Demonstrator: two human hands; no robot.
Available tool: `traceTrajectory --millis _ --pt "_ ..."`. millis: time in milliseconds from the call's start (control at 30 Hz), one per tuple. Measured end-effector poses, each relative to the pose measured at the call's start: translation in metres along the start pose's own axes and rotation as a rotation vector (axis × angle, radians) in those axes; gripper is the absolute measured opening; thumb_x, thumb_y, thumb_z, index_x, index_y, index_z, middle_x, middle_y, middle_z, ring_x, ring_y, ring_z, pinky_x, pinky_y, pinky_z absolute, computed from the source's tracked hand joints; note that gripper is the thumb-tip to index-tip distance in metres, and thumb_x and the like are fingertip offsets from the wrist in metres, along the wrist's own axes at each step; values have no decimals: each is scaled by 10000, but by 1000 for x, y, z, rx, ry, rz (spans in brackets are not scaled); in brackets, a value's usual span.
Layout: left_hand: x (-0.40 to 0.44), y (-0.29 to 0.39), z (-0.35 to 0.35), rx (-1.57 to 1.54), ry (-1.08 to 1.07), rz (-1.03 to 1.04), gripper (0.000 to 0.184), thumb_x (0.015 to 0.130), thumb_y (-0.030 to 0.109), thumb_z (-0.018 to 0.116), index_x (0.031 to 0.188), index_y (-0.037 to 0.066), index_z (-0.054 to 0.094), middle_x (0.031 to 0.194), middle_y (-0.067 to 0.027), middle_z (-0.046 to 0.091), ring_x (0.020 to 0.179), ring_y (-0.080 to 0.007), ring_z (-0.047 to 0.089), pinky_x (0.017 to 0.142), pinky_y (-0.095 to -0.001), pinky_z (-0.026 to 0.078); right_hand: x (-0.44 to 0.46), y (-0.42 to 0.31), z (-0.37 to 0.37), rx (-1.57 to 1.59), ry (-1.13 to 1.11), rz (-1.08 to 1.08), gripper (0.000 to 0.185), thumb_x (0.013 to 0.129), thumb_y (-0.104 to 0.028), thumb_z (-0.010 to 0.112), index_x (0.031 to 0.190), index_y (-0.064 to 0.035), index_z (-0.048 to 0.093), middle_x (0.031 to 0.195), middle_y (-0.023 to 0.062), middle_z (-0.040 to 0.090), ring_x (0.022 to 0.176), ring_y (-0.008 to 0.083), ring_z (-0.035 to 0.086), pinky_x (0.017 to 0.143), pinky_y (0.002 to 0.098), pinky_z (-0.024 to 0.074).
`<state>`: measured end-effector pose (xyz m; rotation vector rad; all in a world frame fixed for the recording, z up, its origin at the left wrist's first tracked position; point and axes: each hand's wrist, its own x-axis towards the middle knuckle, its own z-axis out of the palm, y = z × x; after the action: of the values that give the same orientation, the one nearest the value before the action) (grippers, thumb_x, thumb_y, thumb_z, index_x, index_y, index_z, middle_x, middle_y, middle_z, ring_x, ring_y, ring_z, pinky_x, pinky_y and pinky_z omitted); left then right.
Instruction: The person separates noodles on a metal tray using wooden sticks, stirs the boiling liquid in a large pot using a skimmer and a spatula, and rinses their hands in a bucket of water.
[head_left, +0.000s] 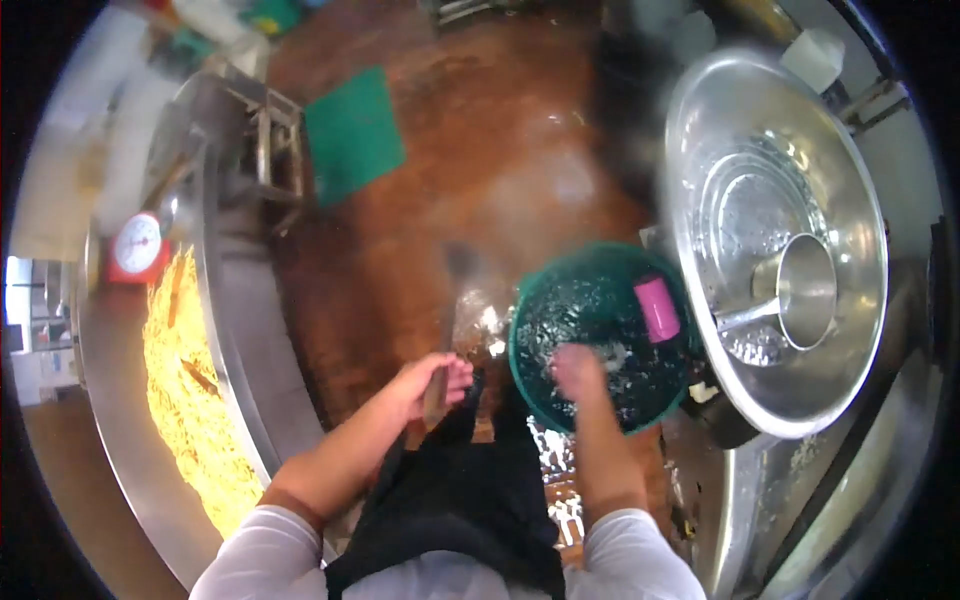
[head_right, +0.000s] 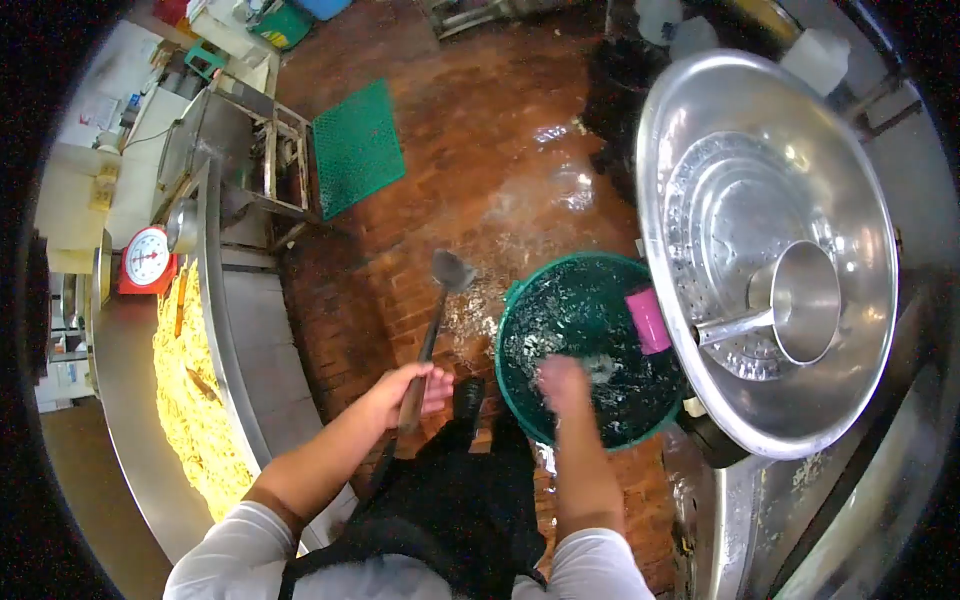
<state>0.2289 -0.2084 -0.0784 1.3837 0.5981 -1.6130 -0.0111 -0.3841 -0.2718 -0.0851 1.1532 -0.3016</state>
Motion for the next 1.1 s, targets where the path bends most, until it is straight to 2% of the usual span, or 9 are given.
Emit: traceTrajectory --millis 133,233,433,600,733,867,933,1000,1100 --pt "59 34 20 -83 -262 -29 199 896 247 557 963 63 593 938 -105 669 793 -232 659 747 -380 565 -96 34 142 -73 -387 72 342 885 -285 591 1096 -16 605 1044 137 658 943 268 630 815 406 514" --pt "76 37 9 -311 -207 -35 172 897 211 555 962 53 574 801 -41 641 645 -146 607 628 -333 550 -84 2 107 -305 -14 -227 256 852 -267 620 1005 -64 652 929 54 674 803 172 629 695 333 514" --pt "7 10 -13 -294 -193 -103 153 884 182 579 963 53 559 694 8 566 564 -116 538 497 -260 449 60 -44 -161 -787 793 -862 210 870 -239 509 785 -84 622 666 49 567 510 203 505 482 335 398" --pt "-68 -24 -38 156 -52 40 196 844 124 623 996 27 548 665 -13 525 545 -120 520 484 -267 429 44 -25 -28 314 -669 116 105 816 -107 556 720 -97 513 731 69 516 721 230 500 580 366 415" --pt "-109 -31 -41 485 2 77 221 834 120 630 1014 27 542 690 -27 535 555 -125 528 512 -270 449 -23 -28 123 153 -189 42 362 905 -267 531 1134 10 570 1137 182 620 999 358 584 947 493 451" --pt "-116 -46 -58 1035 240 249 236 827 206 650 967 44 549 770 -116 607 683 -248 618 615 -357 495 -40 -52 95 -114 63 -221 365 915 -295 527 1176 -42 561 1163 149 604 1038 306 584 852 424 499" --pt "-123 -50 -57 1604 576 535 270 814 249 669 949 47 551 799 -167 623 761 -329 636 670 -415 497 19 -47 -17 -9 68 -502 324 845 -367 616 960 -71 681 910 75 696 608 135 605 484 275 448" --pt "-120 -51 -57 1510 685 500 317 810 306 674 938 44 551 825 -194 620 838 -381 610 714 -459 477 20 -71 -84 -568 761 -465 340 805 -362 637 849 -33 709 931 72 712 675 208 642 555 332 480" --pt "-92 -60 -63 1323 683 494 305 872 324 616 920 31 546 757 -138 608 680 -297 618 608 -424 479 43 -38 -75 -194 -41 -77 283 838 -292 583 863 -19 654 881 123 674 725 259 631 616 390 504"
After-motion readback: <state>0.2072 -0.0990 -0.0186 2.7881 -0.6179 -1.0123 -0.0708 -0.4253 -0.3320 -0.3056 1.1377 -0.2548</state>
